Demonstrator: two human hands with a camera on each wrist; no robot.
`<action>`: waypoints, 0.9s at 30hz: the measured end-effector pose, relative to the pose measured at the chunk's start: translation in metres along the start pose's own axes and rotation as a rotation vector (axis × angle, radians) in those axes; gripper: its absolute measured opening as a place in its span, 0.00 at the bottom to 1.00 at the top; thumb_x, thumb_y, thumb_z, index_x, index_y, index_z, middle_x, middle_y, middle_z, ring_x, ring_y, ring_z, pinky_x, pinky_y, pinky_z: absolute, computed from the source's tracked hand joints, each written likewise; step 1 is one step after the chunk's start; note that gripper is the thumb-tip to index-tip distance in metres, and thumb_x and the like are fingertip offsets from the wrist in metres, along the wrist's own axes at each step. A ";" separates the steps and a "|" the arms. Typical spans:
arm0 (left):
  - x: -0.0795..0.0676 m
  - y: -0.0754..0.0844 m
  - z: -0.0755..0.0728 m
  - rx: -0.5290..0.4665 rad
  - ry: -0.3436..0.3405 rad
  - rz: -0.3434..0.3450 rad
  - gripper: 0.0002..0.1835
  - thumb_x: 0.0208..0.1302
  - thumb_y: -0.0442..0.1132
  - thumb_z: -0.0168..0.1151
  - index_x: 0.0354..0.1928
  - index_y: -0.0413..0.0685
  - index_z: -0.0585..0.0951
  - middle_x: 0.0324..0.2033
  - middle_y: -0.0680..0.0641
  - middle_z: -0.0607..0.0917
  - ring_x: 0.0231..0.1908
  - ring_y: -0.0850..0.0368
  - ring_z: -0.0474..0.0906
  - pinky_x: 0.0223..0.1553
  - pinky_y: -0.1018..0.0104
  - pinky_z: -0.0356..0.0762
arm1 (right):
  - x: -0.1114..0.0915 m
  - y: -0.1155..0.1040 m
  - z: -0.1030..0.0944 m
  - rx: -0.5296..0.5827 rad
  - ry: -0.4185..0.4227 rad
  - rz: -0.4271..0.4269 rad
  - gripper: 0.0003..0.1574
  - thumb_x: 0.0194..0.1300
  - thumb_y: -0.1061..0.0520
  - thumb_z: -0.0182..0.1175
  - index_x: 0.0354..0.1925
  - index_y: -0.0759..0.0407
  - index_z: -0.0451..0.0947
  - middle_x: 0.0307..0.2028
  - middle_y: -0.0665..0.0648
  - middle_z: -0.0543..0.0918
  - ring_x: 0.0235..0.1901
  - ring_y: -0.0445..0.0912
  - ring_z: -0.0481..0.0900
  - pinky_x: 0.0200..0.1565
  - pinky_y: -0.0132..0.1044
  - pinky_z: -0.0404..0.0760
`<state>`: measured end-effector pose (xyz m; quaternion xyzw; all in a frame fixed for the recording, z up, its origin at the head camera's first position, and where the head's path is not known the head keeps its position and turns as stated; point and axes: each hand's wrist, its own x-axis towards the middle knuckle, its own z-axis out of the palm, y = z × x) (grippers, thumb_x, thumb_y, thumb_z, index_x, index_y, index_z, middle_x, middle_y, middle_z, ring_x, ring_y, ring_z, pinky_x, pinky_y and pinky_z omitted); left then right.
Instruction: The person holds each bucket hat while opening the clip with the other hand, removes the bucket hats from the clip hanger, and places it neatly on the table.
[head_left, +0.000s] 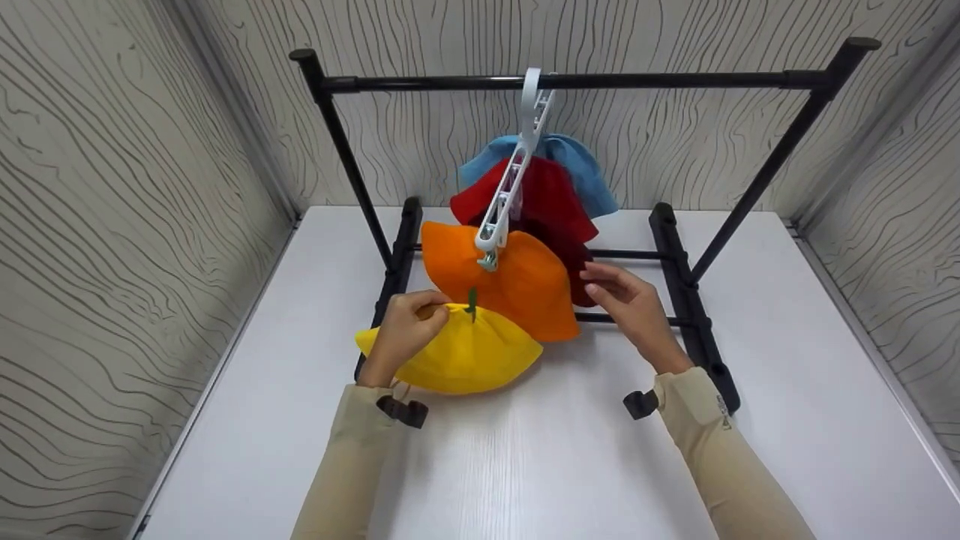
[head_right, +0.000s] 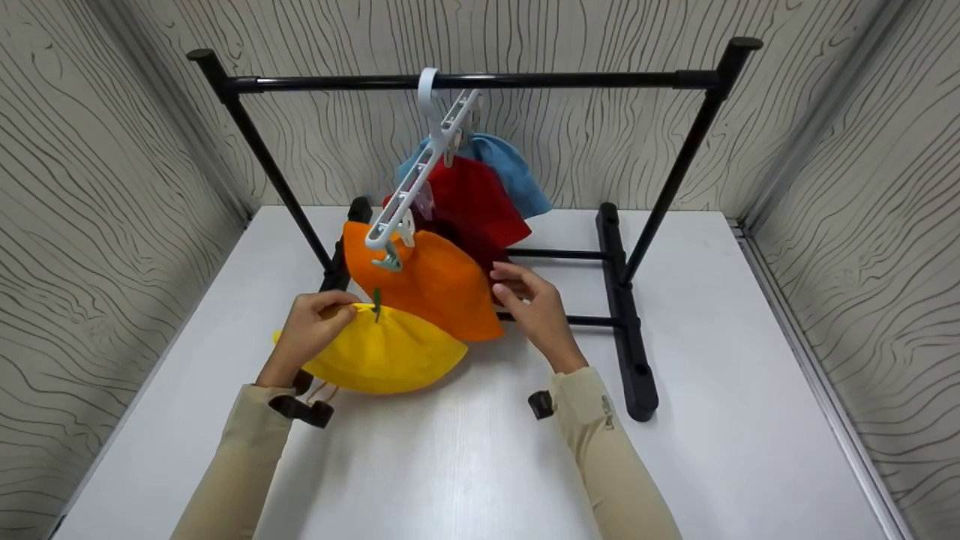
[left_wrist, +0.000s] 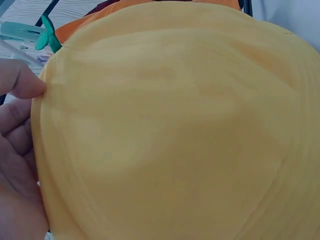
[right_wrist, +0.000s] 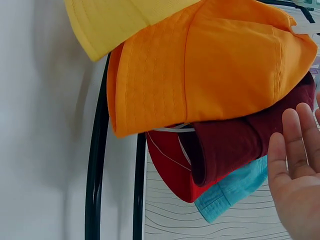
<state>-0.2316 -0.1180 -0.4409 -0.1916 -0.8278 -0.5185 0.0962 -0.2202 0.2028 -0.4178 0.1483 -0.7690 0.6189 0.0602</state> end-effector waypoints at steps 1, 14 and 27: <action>0.001 -0.006 0.000 -0.004 0.007 -0.006 0.07 0.57 0.31 0.57 0.33 0.44 0.84 0.30 0.49 0.84 0.28 0.59 0.76 0.36 0.70 0.78 | 0.000 0.000 0.000 -0.003 0.002 -0.001 0.25 0.64 0.57 0.55 0.57 0.66 0.68 0.52 0.64 0.75 0.50 0.48 0.74 0.50 0.24 0.71; -0.001 -0.014 -0.021 -0.004 0.055 -0.119 0.07 0.56 0.33 0.57 0.32 0.47 0.84 0.30 0.51 0.83 0.30 0.57 0.77 0.39 0.68 0.78 | 0.005 0.029 -0.007 0.030 0.004 -0.015 0.26 0.62 0.54 0.57 0.57 0.63 0.70 0.51 0.63 0.75 0.49 0.49 0.74 0.49 0.26 0.73; -0.002 -0.018 -0.040 0.029 0.112 -0.166 0.07 0.56 0.32 0.57 0.33 0.44 0.84 0.31 0.48 0.84 0.31 0.56 0.77 0.39 0.67 0.78 | 0.003 0.031 -0.009 -0.002 0.007 -0.011 0.25 0.61 0.53 0.57 0.56 0.57 0.71 0.51 0.63 0.76 0.49 0.43 0.74 0.49 0.25 0.73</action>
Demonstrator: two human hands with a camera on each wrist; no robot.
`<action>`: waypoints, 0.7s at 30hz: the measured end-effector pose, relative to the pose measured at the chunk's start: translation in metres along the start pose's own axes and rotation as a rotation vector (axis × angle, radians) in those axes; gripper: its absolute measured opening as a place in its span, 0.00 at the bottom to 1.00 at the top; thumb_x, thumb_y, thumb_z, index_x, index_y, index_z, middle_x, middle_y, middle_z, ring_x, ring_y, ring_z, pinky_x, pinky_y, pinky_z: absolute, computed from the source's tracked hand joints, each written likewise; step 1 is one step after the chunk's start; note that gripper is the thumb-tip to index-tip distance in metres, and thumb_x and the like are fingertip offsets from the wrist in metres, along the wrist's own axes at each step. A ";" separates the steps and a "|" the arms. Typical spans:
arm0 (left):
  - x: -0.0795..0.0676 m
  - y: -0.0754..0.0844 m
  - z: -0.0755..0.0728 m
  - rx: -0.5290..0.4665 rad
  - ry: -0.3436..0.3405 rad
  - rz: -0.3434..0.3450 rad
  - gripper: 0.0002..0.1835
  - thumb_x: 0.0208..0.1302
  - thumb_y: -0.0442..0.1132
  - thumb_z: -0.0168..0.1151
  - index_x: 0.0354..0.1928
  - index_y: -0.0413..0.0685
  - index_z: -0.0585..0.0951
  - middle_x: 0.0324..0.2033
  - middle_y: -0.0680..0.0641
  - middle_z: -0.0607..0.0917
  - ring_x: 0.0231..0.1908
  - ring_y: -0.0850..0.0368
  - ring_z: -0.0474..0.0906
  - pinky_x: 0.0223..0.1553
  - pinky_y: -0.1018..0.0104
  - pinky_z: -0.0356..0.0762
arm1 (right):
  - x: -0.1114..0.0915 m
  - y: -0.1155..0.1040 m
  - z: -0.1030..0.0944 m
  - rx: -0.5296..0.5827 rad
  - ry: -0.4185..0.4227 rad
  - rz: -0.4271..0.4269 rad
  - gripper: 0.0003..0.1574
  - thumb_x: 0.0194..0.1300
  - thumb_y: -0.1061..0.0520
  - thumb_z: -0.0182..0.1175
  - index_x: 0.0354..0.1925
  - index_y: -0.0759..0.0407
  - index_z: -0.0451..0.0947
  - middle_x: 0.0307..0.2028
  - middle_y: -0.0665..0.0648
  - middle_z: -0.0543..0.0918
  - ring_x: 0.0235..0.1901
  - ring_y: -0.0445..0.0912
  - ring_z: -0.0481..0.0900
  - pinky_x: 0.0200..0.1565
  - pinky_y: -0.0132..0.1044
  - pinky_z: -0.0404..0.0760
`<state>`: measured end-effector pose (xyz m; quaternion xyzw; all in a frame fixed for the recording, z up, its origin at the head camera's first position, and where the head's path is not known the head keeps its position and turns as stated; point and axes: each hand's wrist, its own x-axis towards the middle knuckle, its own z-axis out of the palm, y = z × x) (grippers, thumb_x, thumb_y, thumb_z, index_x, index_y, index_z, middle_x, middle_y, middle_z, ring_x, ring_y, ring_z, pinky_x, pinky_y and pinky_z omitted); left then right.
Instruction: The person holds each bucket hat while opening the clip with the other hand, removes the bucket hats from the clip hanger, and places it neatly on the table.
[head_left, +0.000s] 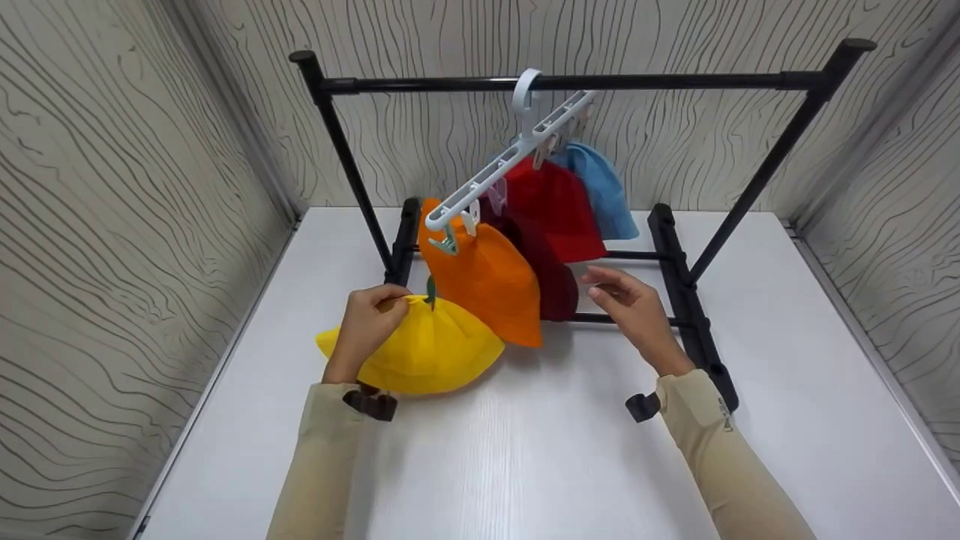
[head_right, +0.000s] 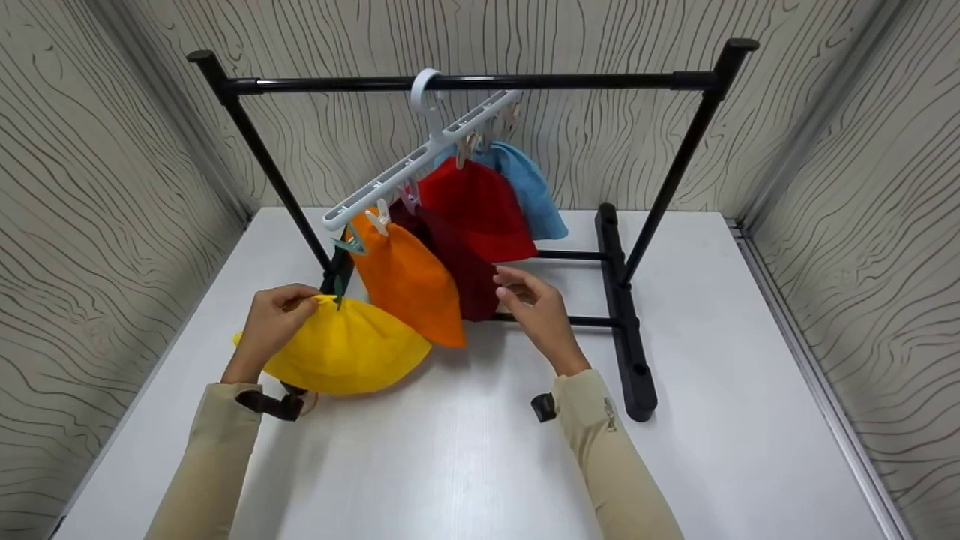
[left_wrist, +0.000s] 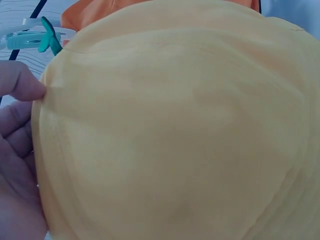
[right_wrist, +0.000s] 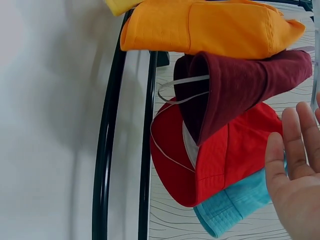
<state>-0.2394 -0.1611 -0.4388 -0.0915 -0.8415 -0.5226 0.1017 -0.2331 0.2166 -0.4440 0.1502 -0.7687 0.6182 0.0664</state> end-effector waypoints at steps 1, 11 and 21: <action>0.000 0.000 -0.002 0.003 0.004 -0.007 0.07 0.56 0.32 0.57 0.33 0.44 0.84 0.31 0.48 0.84 0.31 0.56 0.78 0.39 0.67 0.78 | 0.000 0.000 0.000 0.000 0.003 0.003 0.25 0.61 0.52 0.58 0.56 0.57 0.71 0.51 0.62 0.76 0.49 0.42 0.74 0.48 0.25 0.73; 0.000 -0.005 -0.020 0.038 0.060 -0.037 0.06 0.57 0.33 0.58 0.33 0.42 0.83 0.32 0.47 0.84 0.33 0.56 0.78 0.41 0.66 0.78 | -0.001 0.004 0.000 0.004 0.015 0.008 0.24 0.61 0.53 0.58 0.56 0.56 0.72 0.51 0.60 0.77 0.49 0.42 0.75 0.48 0.26 0.73; -0.005 -0.010 -0.037 0.039 0.102 -0.118 0.08 0.59 0.36 0.56 0.36 0.44 0.83 0.36 0.46 0.83 0.35 0.55 0.77 0.44 0.64 0.77 | -0.002 0.006 0.002 0.013 0.008 -0.012 0.24 0.61 0.55 0.58 0.56 0.59 0.72 0.51 0.64 0.76 0.48 0.41 0.75 0.48 0.26 0.73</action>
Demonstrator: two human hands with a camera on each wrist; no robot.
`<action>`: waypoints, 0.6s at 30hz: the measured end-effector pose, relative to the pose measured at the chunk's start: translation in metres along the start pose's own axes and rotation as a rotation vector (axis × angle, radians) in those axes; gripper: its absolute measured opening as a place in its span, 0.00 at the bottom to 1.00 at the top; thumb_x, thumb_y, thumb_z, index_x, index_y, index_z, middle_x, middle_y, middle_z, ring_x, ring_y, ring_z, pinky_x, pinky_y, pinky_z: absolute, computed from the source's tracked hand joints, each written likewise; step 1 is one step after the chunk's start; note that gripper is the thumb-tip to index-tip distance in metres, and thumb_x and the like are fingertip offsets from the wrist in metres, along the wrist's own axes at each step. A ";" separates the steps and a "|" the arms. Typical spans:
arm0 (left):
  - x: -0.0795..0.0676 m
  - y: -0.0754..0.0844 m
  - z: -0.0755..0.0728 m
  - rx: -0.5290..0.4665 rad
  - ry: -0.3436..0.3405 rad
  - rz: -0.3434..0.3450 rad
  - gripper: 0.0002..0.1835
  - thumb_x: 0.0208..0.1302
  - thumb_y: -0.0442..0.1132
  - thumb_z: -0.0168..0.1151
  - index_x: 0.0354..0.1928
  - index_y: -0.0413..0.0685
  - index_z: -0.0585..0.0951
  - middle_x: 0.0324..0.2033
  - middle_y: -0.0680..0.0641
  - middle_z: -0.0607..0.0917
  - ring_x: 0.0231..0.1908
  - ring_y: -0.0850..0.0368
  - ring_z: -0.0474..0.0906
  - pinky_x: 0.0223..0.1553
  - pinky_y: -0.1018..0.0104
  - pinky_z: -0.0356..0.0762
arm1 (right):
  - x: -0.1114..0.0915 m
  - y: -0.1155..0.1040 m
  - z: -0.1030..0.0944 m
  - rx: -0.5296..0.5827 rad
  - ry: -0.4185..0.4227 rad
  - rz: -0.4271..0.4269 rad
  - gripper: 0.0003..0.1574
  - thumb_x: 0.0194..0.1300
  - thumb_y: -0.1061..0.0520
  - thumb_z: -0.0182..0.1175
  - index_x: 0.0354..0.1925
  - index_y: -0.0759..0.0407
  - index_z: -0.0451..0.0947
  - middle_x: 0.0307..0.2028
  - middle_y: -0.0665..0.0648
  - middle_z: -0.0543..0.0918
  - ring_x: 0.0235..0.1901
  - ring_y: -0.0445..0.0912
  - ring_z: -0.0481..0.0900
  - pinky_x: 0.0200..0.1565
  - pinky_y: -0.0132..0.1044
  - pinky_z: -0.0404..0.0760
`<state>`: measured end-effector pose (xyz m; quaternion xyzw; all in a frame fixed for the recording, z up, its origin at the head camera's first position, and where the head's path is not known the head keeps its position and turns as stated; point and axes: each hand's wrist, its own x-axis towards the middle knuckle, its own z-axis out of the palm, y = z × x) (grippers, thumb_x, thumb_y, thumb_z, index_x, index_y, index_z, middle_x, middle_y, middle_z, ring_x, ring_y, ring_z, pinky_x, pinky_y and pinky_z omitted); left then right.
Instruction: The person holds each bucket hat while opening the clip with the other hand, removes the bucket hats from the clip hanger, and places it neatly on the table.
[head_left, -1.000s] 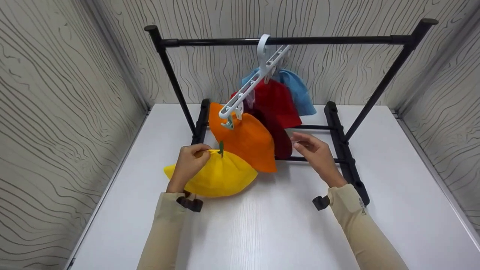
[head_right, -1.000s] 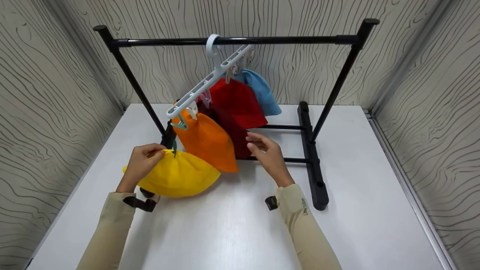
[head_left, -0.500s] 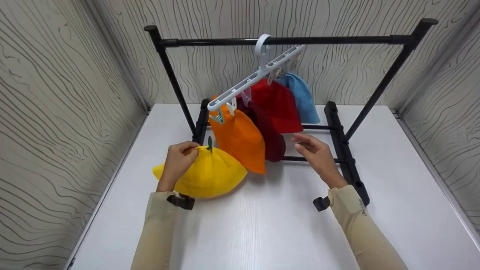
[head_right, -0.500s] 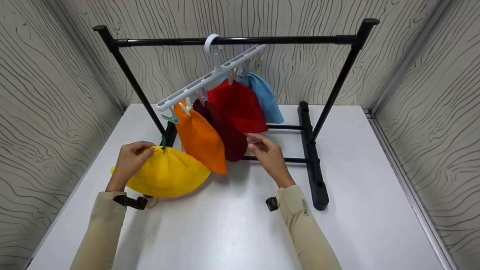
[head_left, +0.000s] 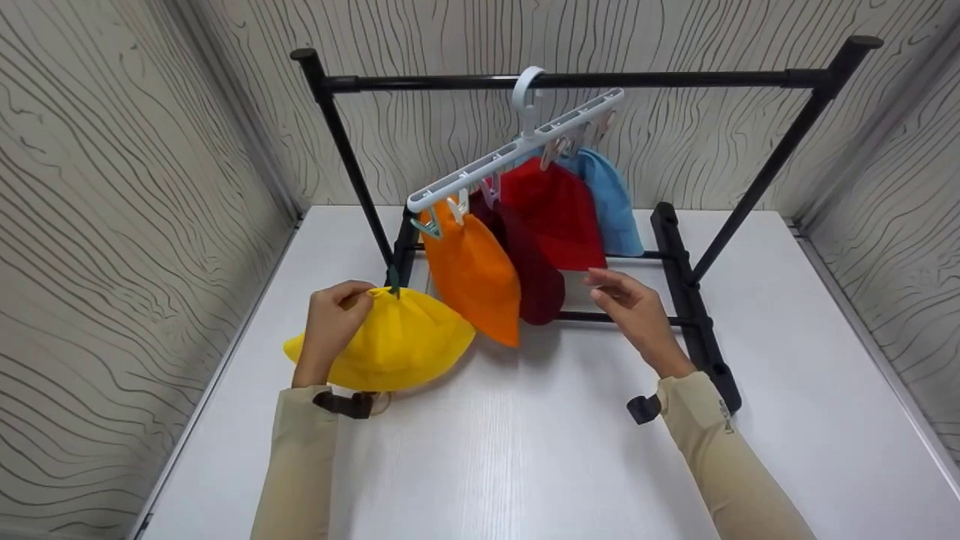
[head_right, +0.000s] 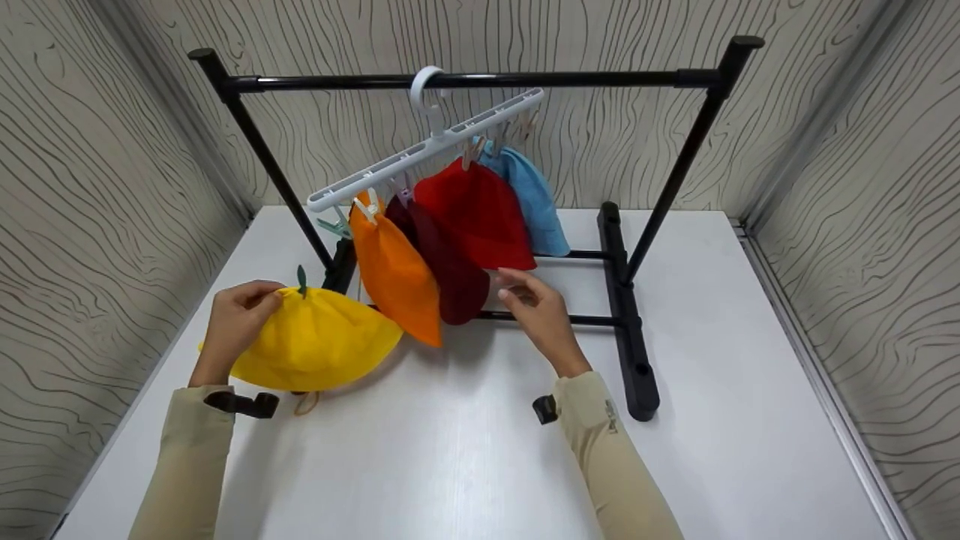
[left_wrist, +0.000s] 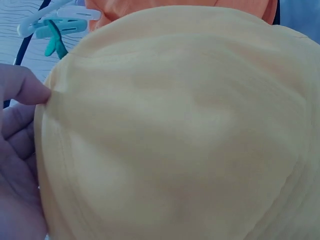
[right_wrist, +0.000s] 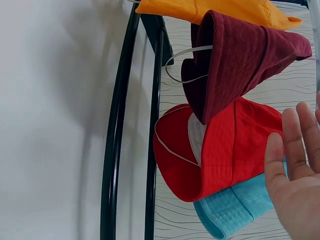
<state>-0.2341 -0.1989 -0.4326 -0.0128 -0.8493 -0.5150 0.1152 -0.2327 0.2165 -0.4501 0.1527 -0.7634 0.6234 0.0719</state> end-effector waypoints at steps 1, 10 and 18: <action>0.000 -0.001 -0.001 0.001 0.013 -0.002 0.08 0.59 0.36 0.56 0.36 0.44 0.83 0.35 0.47 0.83 0.35 0.55 0.77 0.44 0.64 0.77 | 0.000 0.000 0.000 -0.001 0.000 -0.001 0.25 0.61 0.55 0.58 0.56 0.59 0.72 0.51 0.64 0.76 0.48 0.41 0.75 0.48 0.26 0.73; -0.001 -0.010 -0.008 0.004 0.104 -0.032 0.08 0.59 0.38 0.56 0.36 0.44 0.83 0.35 0.47 0.83 0.33 0.54 0.76 0.42 0.65 0.76 | 0.000 -0.001 0.001 0.008 0.006 0.031 0.25 0.61 0.55 0.58 0.56 0.60 0.71 0.51 0.61 0.77 0.48 0.41 0.75 0.48 0.26 0.73; 0.002 -0.028 -0.014 -0.003 0.232 -0.032 0.10 0.59 0.41 0.59 0.37 0.44 0.84 0.35 0.45 0.84 0.33 0.54 0.76 0.38 0.72 0.76 | -0.001 0.004 0.001 -0.008 -0.004 0.027 0.26 0.61 0.54 0.58 0.57 0.60 0.70 0.51 0.61 0.76 0.50 0.50 0.73 0.48 0.26 0.73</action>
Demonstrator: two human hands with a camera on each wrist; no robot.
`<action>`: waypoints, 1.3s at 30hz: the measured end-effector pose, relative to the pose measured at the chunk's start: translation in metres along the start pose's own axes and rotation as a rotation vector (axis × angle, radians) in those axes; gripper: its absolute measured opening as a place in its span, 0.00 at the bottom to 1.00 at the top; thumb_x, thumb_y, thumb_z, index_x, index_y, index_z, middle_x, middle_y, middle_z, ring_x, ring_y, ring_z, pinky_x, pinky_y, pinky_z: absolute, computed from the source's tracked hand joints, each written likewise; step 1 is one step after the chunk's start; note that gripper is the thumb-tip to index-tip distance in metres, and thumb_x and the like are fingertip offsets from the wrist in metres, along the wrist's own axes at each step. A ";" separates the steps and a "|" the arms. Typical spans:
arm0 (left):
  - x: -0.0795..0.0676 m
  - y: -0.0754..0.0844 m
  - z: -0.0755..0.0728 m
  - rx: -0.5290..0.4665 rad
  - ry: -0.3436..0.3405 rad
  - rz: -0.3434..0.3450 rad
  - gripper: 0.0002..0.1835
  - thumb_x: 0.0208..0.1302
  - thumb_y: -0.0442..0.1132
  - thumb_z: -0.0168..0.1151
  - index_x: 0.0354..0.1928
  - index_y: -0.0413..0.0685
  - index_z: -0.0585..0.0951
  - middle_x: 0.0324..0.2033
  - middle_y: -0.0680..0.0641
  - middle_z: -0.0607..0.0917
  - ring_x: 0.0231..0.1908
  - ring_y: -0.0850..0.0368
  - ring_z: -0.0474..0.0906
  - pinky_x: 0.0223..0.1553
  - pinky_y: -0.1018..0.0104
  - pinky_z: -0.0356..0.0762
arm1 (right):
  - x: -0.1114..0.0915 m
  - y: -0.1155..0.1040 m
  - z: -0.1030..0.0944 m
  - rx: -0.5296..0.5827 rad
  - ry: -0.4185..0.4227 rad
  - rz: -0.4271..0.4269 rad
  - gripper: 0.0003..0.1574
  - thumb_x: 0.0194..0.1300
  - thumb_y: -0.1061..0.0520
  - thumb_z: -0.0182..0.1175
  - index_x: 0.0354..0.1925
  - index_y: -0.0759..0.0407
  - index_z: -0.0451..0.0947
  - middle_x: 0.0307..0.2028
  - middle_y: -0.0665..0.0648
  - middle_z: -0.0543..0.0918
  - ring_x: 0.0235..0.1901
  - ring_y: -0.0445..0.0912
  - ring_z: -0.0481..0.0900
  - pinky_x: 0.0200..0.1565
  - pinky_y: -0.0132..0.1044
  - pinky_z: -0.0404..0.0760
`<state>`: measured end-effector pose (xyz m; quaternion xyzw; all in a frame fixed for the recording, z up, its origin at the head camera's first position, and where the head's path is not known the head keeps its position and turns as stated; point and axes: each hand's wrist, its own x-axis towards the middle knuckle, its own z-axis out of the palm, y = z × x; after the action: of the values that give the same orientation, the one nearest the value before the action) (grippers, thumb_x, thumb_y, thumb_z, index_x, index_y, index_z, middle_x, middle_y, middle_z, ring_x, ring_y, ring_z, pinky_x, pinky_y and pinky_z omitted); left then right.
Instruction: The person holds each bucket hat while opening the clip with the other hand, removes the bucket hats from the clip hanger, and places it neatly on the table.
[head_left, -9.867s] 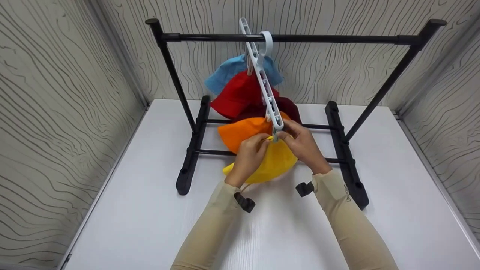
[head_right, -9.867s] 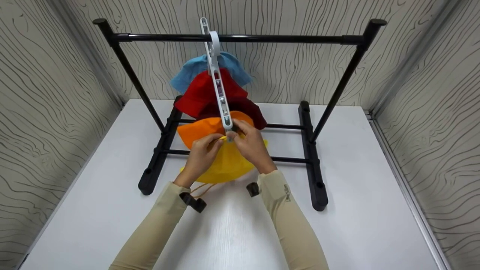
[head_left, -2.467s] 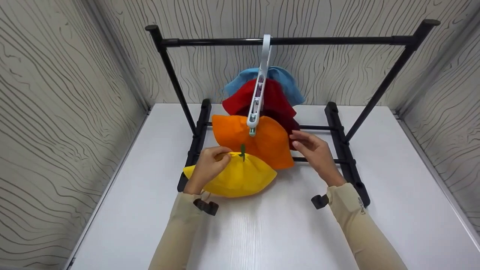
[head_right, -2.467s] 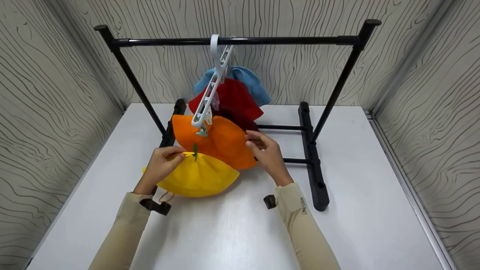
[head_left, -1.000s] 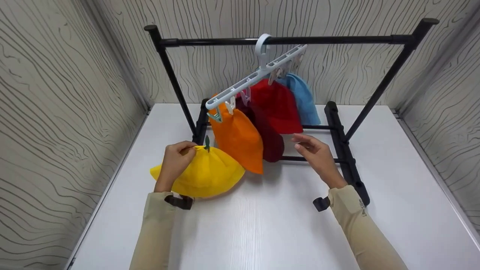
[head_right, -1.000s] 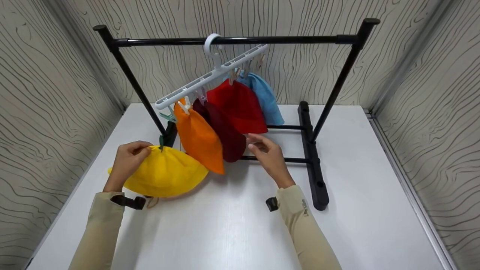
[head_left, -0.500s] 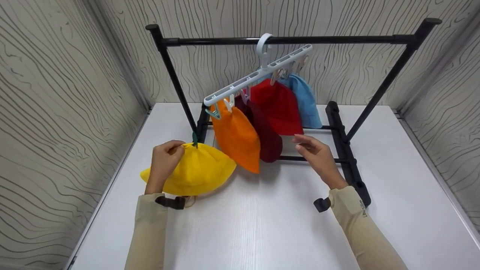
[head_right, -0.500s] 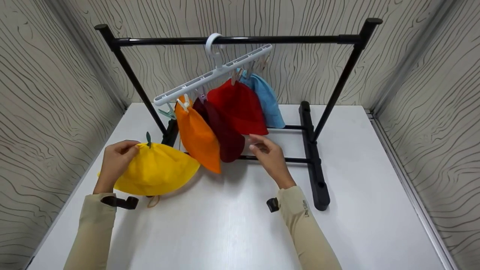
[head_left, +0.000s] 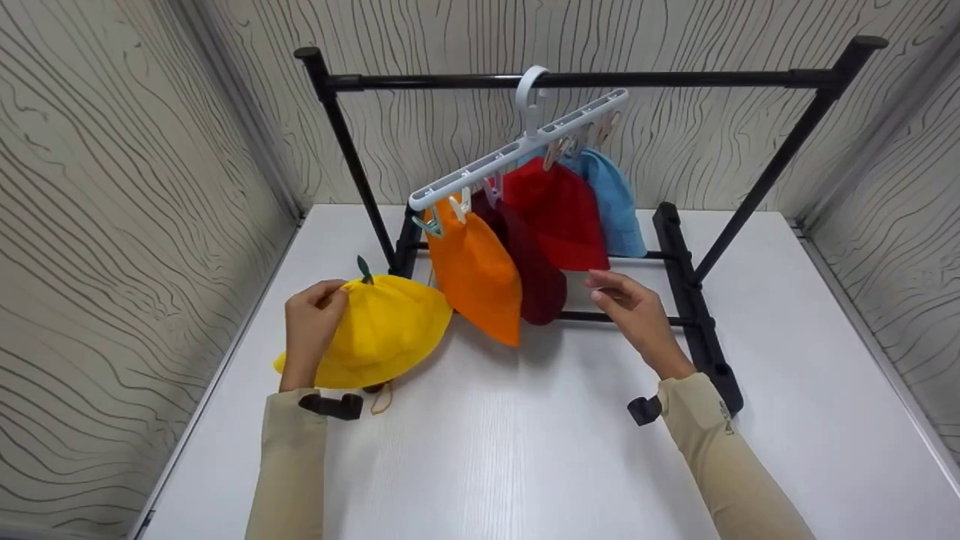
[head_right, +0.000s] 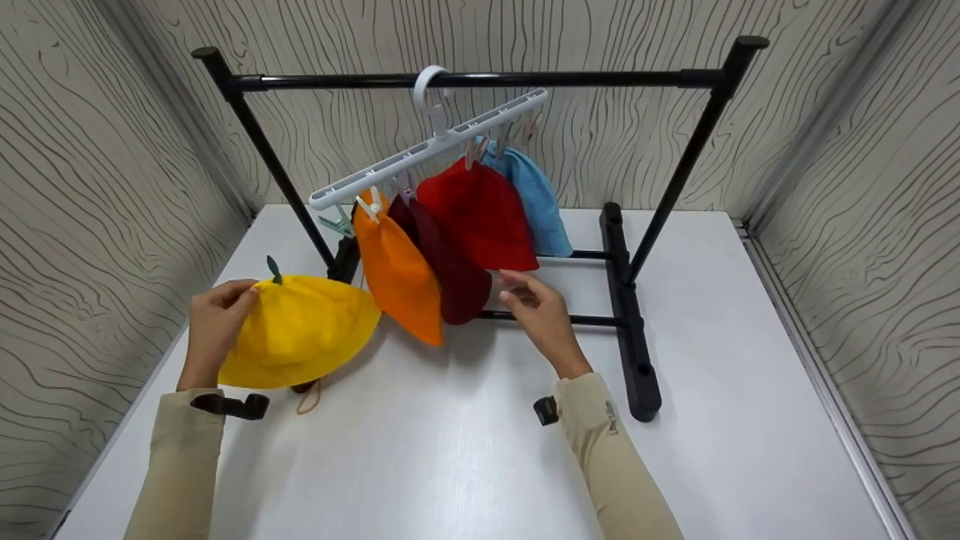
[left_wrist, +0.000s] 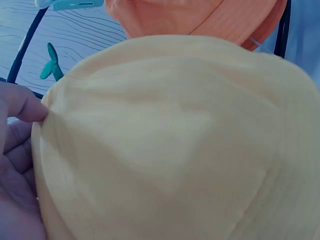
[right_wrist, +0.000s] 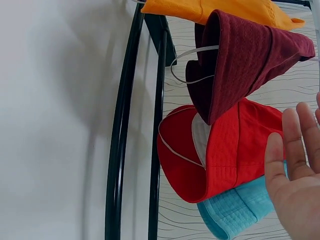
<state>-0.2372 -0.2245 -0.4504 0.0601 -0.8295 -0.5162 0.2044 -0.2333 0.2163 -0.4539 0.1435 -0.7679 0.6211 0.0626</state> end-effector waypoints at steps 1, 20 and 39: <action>0.001 -0.006 0.000 -0.019 0.008 -0.012 0.12 0.59 0.44 0.59 0.38 0.45 0.84 0.35 0.45 0.83 0.33 0.54 0.76 0.38 0.71 0.76 | 0.000 0.000 0.000 -0.002 -0.002 -0.004 0.26 0.61 0.53 0.58 0.56 0.59 0.71 0.51 0.62 0.76 0.50 0.51 0.73 0.49 0.26 0.73; 0.009 -0.058 -0.010 -0.067 0.109 -0.191 0.28 0.53 0.66 0.51 0.50 0.57 0.79 0.44 0.53 0.81 0.41 0.59 0.77 0.46 0.65 0.75 | -0.001 0.003 0.000 0.018 0.013 0.013 0.24 0.60 0.54 0.59 0.55 0.57 0.72 0.50 0.59 0.77 0.49 0.44 0.74 0.50 0.26 0.72; 0.002 -0.049 -0.034 -0.259 0.203 -0.428 0.28 0.54 0.60 0.56 0.53 0.52 0.77 0.49 0.49 0.77 0.46 0.56 0.73 0.52 0.64 0.72 | -0.005 0.007 -0.004 0.012 0.012 0.032 0.25 0.61 0.54 0.58 0.56 0.59 0.71 0.52 0.63 0.76 0.50 0.43 0.74 0.50 0.25 0.72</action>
<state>-0.2304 -0.2759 -0.4799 0.2587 -0.7004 -0.6408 0.1787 -0.2313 0.2226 -0.4611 0.1278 -0.7659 0.6276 0.0564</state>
